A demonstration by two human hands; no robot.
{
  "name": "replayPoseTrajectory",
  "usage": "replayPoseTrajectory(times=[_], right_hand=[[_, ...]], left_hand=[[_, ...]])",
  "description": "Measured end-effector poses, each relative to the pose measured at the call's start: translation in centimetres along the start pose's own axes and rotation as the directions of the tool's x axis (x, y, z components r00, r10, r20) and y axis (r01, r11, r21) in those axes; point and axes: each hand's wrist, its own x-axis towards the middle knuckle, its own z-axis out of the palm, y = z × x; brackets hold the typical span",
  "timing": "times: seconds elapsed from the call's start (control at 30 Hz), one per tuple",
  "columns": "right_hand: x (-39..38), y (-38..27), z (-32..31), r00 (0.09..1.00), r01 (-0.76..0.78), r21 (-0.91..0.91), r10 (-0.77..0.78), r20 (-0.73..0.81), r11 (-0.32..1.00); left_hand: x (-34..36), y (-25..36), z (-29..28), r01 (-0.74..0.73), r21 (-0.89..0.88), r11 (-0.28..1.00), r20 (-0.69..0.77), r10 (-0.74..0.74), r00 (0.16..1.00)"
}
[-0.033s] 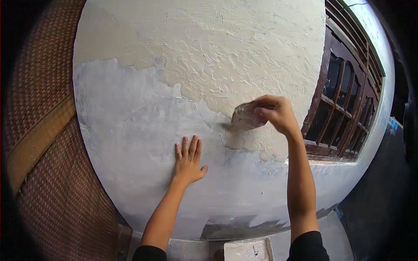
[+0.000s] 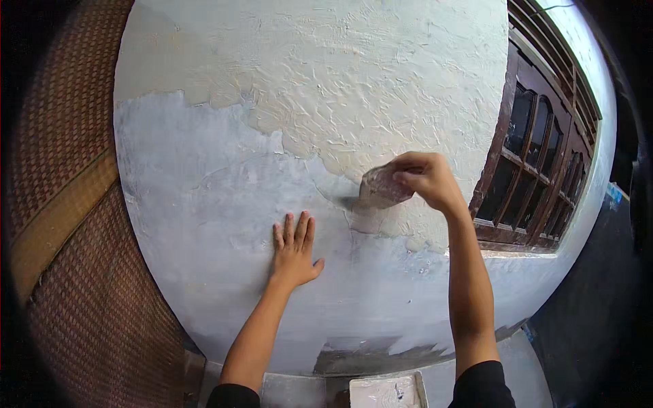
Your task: The person applies wall putty to a damaged section of an interior wall using a scraper.
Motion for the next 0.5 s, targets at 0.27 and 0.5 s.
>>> replayPoseTrajectory(times=[0.27, 0.5], right_hand=[[0.8, 1.3, -0.6, 0.997, -0.018, 0.006, 0.018, -0.070, 1.000], [0.6, 0.6, -0.8, 0.994, -0.062, -0.012, 0.061, -0.089, 0.998]], left_hand=[[0.1, 0.5, -0.2, 0.011, -0.008, 1.000, 0.025, -0.011, 1.000], [0.2, 0.1, 0.4, -0.014, -0.027, 1.000, -0.035, 0.013, 0.999]])
